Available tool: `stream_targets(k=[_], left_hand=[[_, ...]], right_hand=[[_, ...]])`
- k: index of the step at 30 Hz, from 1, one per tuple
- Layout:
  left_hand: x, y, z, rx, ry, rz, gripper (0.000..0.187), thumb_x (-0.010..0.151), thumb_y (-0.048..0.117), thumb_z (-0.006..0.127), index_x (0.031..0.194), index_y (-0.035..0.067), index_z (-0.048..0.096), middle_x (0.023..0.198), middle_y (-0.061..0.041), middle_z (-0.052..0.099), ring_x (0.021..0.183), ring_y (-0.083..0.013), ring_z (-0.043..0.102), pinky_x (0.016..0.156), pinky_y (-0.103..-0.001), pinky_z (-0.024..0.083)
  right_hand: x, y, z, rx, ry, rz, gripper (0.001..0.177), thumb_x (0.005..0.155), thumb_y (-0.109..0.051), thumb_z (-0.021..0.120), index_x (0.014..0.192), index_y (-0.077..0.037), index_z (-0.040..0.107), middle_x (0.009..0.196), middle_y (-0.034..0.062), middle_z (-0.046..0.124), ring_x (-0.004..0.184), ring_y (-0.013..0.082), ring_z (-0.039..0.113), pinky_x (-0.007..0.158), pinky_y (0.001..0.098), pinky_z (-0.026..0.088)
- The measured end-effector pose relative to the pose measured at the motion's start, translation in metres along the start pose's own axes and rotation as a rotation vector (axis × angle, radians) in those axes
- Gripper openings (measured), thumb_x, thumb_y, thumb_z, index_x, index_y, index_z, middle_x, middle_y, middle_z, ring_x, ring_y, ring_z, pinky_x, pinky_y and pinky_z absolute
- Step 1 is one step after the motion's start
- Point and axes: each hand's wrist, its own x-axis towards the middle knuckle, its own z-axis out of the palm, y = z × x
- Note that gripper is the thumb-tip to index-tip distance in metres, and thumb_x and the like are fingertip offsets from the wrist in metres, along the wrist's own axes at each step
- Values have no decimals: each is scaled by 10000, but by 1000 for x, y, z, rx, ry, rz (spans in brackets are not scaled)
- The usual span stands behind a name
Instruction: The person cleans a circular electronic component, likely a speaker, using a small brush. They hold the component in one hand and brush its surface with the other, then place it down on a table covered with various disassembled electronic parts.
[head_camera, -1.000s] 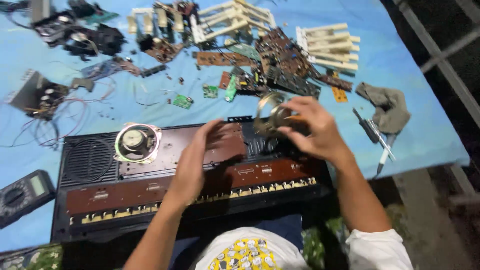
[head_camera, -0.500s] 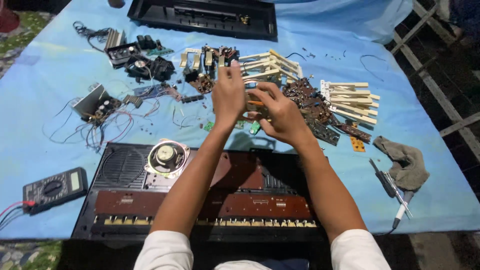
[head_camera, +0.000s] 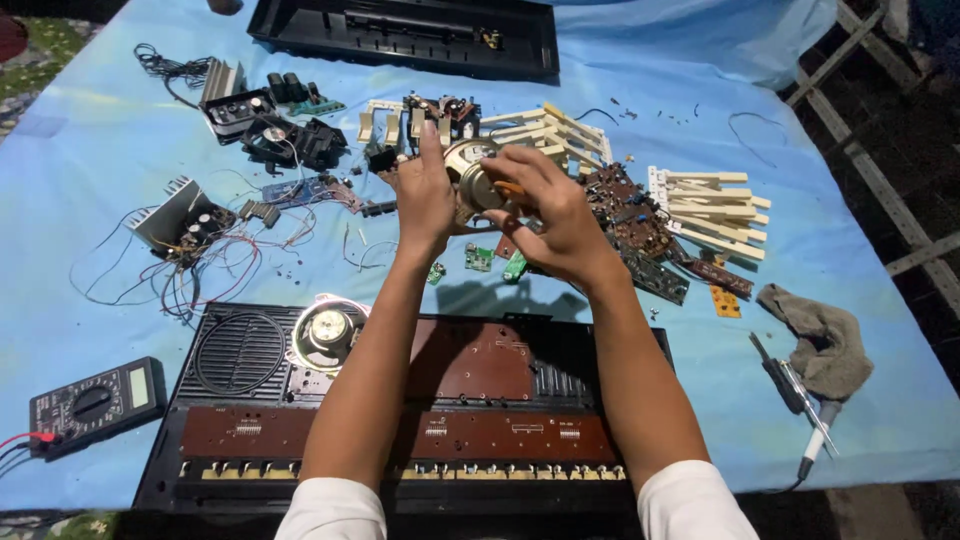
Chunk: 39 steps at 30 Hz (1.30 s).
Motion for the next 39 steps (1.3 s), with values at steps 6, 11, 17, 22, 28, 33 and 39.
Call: stream_targets(k=[6, 11, 17, 22, 28, 33, 39], left_hand=[[-12, 48, 10, -93, 245, -388, 708, 1032, 496, 386, 1165, -149, 642, 1105, -316, 679, 1045, -396, 710, 940, -524, 520], [6, 48, -14, -227, 418, -342, 720, 948, 559, 490, 1136, -113, 666, 1055, -264, 675, 953, -301, 693, 910, -469, 534], [12, 35, -32, -395, 344, -324, 683, 1007, 501, 473, 1268, -129, 522, 1074, -332, 680, 918, -390, 776, 878, -571, 625], [5, 35, -6, -396, 368, -346, 674, 958, 519, 479, 1146, -111, 625, 908, -195, 670, 736, -229, 701, 736, -420, 607], [-4, 24, 9, -260, 291, -406, 681, 978, 523, 429, 1105, -111, 644, 738, -116, 615, 611, -202, 658, 626, -395, 602], [15, -22, -8, 43, 237, -57, 702, 1067, 577, 216, 611, 156, 545, 482, 6, 490, 357, -128, 447, 497, -294, 442], [4, -15, 5, 142, 276, 139, 805, 1085, 557, 229, 458, 133, 503, 387, -45, 458, 333, -173, 385, 496, -327, 382]], right_hand=[[-21, 24, -15, -20, -8, 223, 408, 932, 15, 725, 1332, -50, 679, 1107, 190, 723, 867, 334, 738, 684, 379, 623], [-17, -3, -51, 66, 253, 329, 303, 936, -51, 827, 1226, -69, 741, 687, 145, 709, 481, 116, 532, 483, 228, 414], [-19, -12, -57, 226, 347, 433, 307, 943, -31, 824, 1226, -1, 709, 848, 225, 741, 526, 102, 527, 486, 206, 413], [-14, -29, -40, 263, 241, 371, 323, 894, -55, 857, 1195, -75, 741, 768, 113, 741, 536, 54, 546, 512, 160, 412], [-7, -33, -23, 164, 127, 239, 326, 915, -156, 842, 1183, -13, 725, 778, 197, 733, 479, 149, 508, 479, 270, 452], [-11, -16, -28, 241, 218, 276, 315, 1149, -302, 483, 1128, -38, 653, 1020, 173, 604, 884, 289, 602, 803, 441, 597], [-14, -19, -25, 344, 470, 249, 311, 1137, -360, 513, 1080, -87, 652, 970, 90, 649, 786, 145, 616, 842, 300, 582]])
